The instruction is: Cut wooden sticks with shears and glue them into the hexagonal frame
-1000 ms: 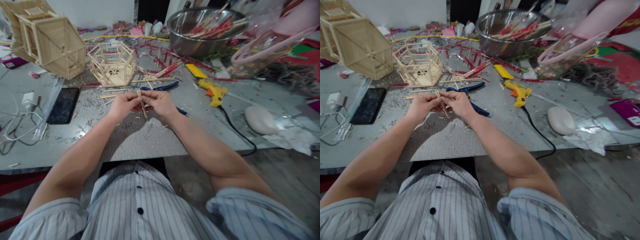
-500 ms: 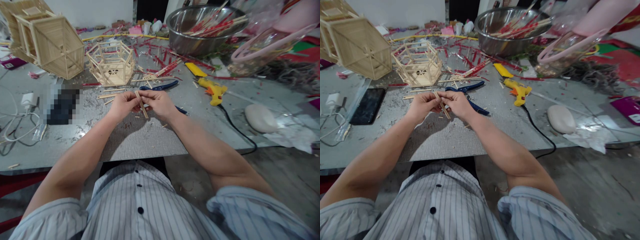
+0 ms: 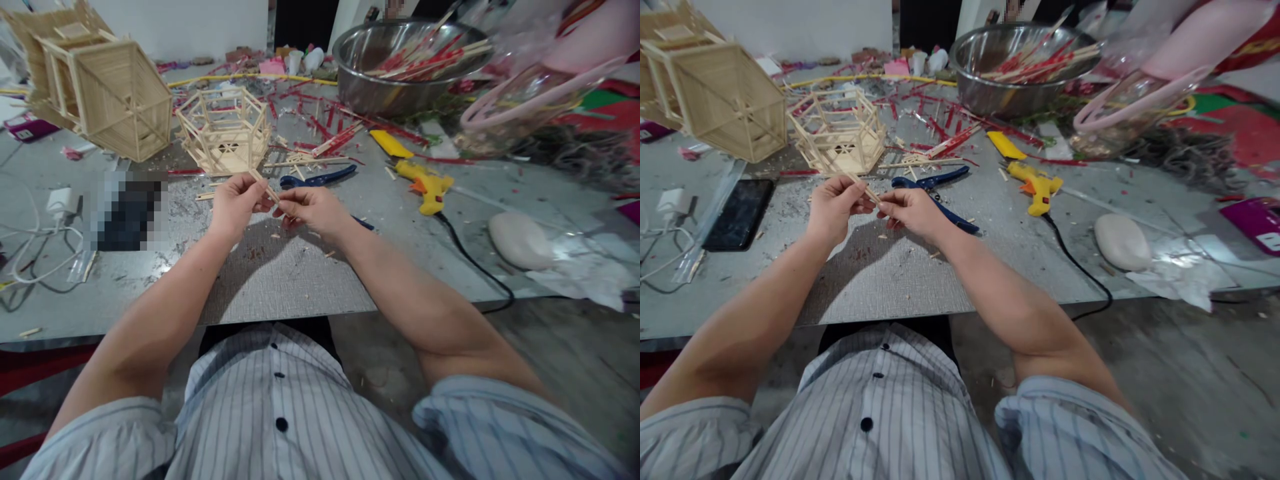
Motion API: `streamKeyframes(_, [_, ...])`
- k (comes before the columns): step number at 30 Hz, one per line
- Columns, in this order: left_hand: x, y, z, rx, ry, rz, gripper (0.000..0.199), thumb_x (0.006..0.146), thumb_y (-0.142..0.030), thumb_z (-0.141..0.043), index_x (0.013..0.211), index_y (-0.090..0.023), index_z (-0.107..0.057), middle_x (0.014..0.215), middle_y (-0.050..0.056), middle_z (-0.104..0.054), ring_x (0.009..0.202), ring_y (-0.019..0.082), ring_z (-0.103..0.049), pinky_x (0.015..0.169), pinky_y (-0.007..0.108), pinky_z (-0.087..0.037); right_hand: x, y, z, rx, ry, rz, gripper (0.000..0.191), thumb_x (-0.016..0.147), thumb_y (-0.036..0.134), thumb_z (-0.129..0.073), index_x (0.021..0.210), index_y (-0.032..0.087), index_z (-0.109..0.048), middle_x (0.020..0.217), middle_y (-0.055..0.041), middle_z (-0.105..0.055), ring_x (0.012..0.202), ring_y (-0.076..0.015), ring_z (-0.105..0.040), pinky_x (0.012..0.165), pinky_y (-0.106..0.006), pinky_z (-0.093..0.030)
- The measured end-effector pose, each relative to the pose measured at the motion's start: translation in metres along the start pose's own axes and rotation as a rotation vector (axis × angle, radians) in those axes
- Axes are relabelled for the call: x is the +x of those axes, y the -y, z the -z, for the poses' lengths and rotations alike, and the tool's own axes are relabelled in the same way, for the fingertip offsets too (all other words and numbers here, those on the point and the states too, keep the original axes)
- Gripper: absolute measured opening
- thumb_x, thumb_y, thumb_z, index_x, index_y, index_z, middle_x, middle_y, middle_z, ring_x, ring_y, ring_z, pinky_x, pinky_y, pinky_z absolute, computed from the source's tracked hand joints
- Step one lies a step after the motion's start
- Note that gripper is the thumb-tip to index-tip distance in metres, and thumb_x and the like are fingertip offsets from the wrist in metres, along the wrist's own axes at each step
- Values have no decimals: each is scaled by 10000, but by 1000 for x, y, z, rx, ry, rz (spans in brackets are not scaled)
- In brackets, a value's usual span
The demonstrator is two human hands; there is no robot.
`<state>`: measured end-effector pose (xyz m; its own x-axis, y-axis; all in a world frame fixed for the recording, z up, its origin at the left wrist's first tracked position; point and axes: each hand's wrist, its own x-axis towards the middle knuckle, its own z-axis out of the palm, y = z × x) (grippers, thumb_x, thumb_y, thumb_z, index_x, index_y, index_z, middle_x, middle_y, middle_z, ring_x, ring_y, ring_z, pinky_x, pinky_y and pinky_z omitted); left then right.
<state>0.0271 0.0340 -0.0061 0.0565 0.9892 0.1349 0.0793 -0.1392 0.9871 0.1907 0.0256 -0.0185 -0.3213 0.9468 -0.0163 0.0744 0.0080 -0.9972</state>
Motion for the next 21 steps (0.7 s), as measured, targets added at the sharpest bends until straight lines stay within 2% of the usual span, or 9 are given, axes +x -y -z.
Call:
streamKeyframes(4, [-1, 2, 0, -27, 7, -16, 167, 829, -280, -605, 724, -166, -543, 624, -15, -638, 580, 73, -636, 554, 176, -514, 0, -3, -1, -10, -8, 46, 186, 783, 360, -712, 845, 185, -704, 662, 21, -642, 469, -66, -526, 488, -221, -465])
streamKeyframes(8, [-1, -1, 3, -43, 38, -3, 182, 827, -275, -615, 704, -166, -535, 602, -21, -622, 538, 65, -615, 538, 174, -504, 1, -3, 2, -56, -12, 70, 202, 780, 396, -704, 822, 199, -717, 644, 26, -621, 462, -65, -501, 480, -224, -439])
streamKeyframes(13, [0, -6, 9, -16, 135, 66, 196, 806, -280, -670, 717, -157, -546, 624, -17, -632, 490, 52, -580, 531, 185, -504, 5, -5, 11, -203, -21, 115, 270, 791, 471, -675, 858, 216, -732, 642, 25, -604, 468, -75, -452, 484, -248, -414])
streamKeyframes(17, [3, -4, 13, -7, 148, 74, 198, 818, -310, -667, 747, -152, -572, 635, -11, -638, 469, 51, -565, 513, 188, -490, 5, -4, 15, -360, -24, 184, 303, 824, 500, -634, 852, 211, -719, 629, 37, -582, 459, -67, -425, 467, -246, -374])
streamKeyframes(19, [6, -2, 15, 19, 148, 62, 207, 812, -336, -670, 760, -151, -594, 647, -6, -643, 481, 54, -566, 509, 187, -481, 5, -4, 16, -389, -55, 230, 307, 820, 504, -643, 832, 203, -704, 613, 43, -577, 454, -59, -426, 453, -237, -358])
streamKeyframes(21, [8, -1, 18, 67, 156, 39, 206, 796, -338, -678, 761, -146, -616, 661, -1, -646, 498, 56, -559, 497, 181, -457, 6, -5, 16, -314, -122, 264, 308, 783, 509, -684, 817, 203, -681, 604, 48, -581, 445, -55, -438, 437, -227, -369])
